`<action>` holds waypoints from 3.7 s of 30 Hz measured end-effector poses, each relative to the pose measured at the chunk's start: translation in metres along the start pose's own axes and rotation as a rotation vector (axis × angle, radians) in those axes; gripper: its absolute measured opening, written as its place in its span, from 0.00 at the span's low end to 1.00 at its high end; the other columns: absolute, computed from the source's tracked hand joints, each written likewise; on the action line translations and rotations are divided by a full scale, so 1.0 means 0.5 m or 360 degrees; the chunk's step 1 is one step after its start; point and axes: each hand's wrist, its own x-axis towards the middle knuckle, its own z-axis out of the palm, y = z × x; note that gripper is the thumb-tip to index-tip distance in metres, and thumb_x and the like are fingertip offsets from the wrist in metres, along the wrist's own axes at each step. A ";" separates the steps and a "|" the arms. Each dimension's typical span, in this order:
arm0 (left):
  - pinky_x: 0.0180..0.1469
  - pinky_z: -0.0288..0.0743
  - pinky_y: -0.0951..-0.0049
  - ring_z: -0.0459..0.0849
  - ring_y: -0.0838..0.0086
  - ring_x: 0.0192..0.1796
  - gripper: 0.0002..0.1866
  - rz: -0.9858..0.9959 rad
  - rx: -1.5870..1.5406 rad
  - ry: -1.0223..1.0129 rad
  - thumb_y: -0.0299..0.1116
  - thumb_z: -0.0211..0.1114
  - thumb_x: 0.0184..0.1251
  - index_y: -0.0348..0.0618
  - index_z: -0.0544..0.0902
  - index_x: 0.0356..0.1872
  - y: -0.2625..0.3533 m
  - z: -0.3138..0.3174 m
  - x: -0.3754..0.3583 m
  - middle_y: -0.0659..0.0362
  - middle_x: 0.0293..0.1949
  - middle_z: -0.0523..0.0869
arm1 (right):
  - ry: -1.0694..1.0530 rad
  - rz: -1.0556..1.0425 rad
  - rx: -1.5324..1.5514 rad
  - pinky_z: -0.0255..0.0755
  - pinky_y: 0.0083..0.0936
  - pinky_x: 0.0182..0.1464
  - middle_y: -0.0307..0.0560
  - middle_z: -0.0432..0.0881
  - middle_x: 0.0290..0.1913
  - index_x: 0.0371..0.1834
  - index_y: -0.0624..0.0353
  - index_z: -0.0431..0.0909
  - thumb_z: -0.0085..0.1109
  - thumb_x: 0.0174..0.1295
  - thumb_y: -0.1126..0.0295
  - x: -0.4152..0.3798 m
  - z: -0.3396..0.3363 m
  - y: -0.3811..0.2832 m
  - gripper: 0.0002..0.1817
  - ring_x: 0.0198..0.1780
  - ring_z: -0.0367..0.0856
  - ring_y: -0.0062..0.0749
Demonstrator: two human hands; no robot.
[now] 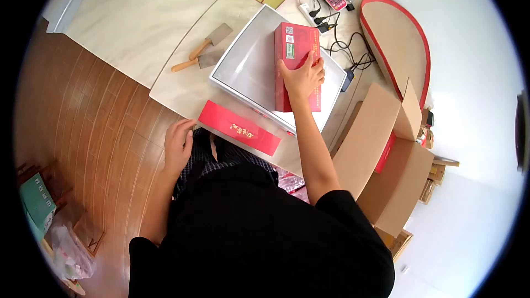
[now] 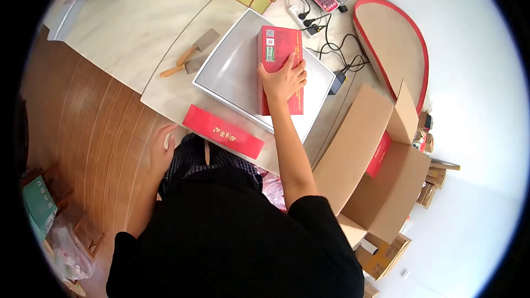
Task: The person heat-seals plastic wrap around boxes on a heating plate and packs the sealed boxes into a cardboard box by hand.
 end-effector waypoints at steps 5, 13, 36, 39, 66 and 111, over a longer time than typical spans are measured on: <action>0.56 0.69 0.66 0.77 0.58 0.52 0.13 0.0052 -0.0168 -0.0013 0.22 0.57 0.63 0.38 0.79 0.48 0.043 0.003 0.063 0.50 0.48 0.80 | -0.0546 0.0571 0.2012 0.71 0.35 0.55 0.57 0.72 0.59 0.67 0.58 0.64 0.63 0.54 0.44 -0.008 -0.132 0.008 0.42 0.56 0.75 0.40; 0.62 0.66 0.70 0.76 0.67 0.58 0.14 -0.0136 -0.1045 -0.0294 0.29 0.51 0.73 0.37 0.74 0.55 0.169 0.090 0.163 0.53 0.54 0.79 | -0.0843 0.0620 0.3752 0.78 0.28 0.51 0.62 0.74 0.53 0.64 0.66 0.63 0.52 0.67 0.54 -0.075 -0.301 -0.025 0.30 0.50 0.78 0.41; 0.60 0.69 0.69 0.73 0.69 0.58 0.38 -0.0750 -0.1695 -0.0652 0.40 0.66 0.64 0.34 0.54 0.65 0.253 0.157 0.212 0.50 0.56 0.70 | -0.0735 0.0648 0.2047 0.62 0.34 0.63 0.55 0.71 0.62 0.67 0.65 0.64 0.52 0.67 0.57 -0.170 -0.264 0.076 0.30 0.61 0.71 0.38; 0.59 0.70 0.69 0.72 0.69 0.58 0.36 -0.0703 -0.1555 -0.0446 0.36 0.68 0.62 0.35 0.53 0.61 0.261 0.167 0.197 0.50 0.55 0.70 | -0.0505 -0.0246 0.1065 0.55 0.47 0.67 0.72 0.60 0.64 0.73 0.61 0.53 0.73 0.42 0.48 -0.176 -0.283 0.034 0.56 0.65 0.60 0.62; 0.52 0.69 0.75 0.79 0.75 0.49 0.19 -0.1395 -0.0899 -0.0246 0.41 0.49 0.75 0.42 0.73 0.58 0.031 0.102 0.062 0.57 0.50 0.81 | -0.0706 -0.1094 0.0388 0.51 0.54 0.66 0.68 0.57 0.65 0.68 0.35 0.66 0.71 0.30 0.50 0.033 -0.057 0.134 0.51 0.64 0.57 0.65; 0.55 0.69 0.75 0.79 0.74 0.52 0.18 -0.0636 -0.1336 -0.1147 0.37 0.45 0.77 0.40 0.73 0.59 0.237 0.101 0.174 0.56 0.50 0.80 | -0.0921 0.1103 0.3424 0.81 0.28 0.38 0.66 0.73 0.53 0.64 0.70 0.63 0.51 0.65 0.45 -0.230 -0.367 0.054 0.37 0.38 0.81 0.36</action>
